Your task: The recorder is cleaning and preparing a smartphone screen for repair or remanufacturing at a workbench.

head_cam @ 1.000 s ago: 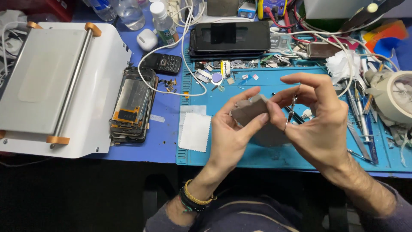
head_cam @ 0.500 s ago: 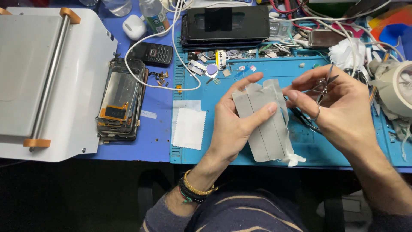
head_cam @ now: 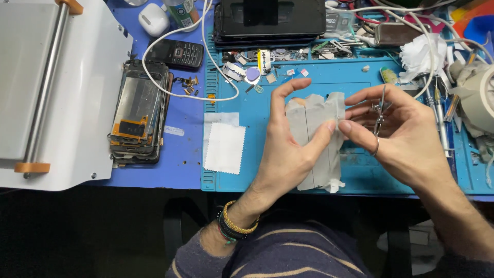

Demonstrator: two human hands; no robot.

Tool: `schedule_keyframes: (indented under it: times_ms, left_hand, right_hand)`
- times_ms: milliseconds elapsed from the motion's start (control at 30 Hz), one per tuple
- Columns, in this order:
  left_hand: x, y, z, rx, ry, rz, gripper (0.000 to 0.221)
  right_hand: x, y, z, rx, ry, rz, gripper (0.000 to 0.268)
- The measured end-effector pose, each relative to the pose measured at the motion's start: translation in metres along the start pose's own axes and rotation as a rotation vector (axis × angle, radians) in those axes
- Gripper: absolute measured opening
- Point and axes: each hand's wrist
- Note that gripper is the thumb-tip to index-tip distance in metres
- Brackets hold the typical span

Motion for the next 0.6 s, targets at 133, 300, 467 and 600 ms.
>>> schedule_keyframes:
  times_ms: [133, 300, 467, 600]
  left_hand:
    - [0.002, 0.000, -0.004, -0.083, 0.034, 0.006, 0.061]
    - [0.000, -0.003, -0.006, 0.057, -0.026, -0.027, 0.055]
    - [-0.003, -0.004, -0.001, 0.124, -0.057, -0.008, 0.054]
    - [-0.002, -0.004, 0.000, 0.009, -0.019, 0.037, 0.056]
  right_hand:
    - [0.000, -0.001, 0.003, 0.014, -0.025, -0.009, 0.036]
    - [0.000, -0.007, -0.001, 0.082, -0.002, -0.009, 0.030]
    - [0.005, -0.001, -0.014, 0.330, 0.001, 0.022, 0.028]
    - [0.022, 0.007, -0.033, 0.355, -0.263, 0.148, 0.038]
Point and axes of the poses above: each hand's wrist, its own x-axis away from the middle knuckle, its own y-axis out of the palm, z = x × y, and after that the axes turned 9 degrees about -z, right-handed
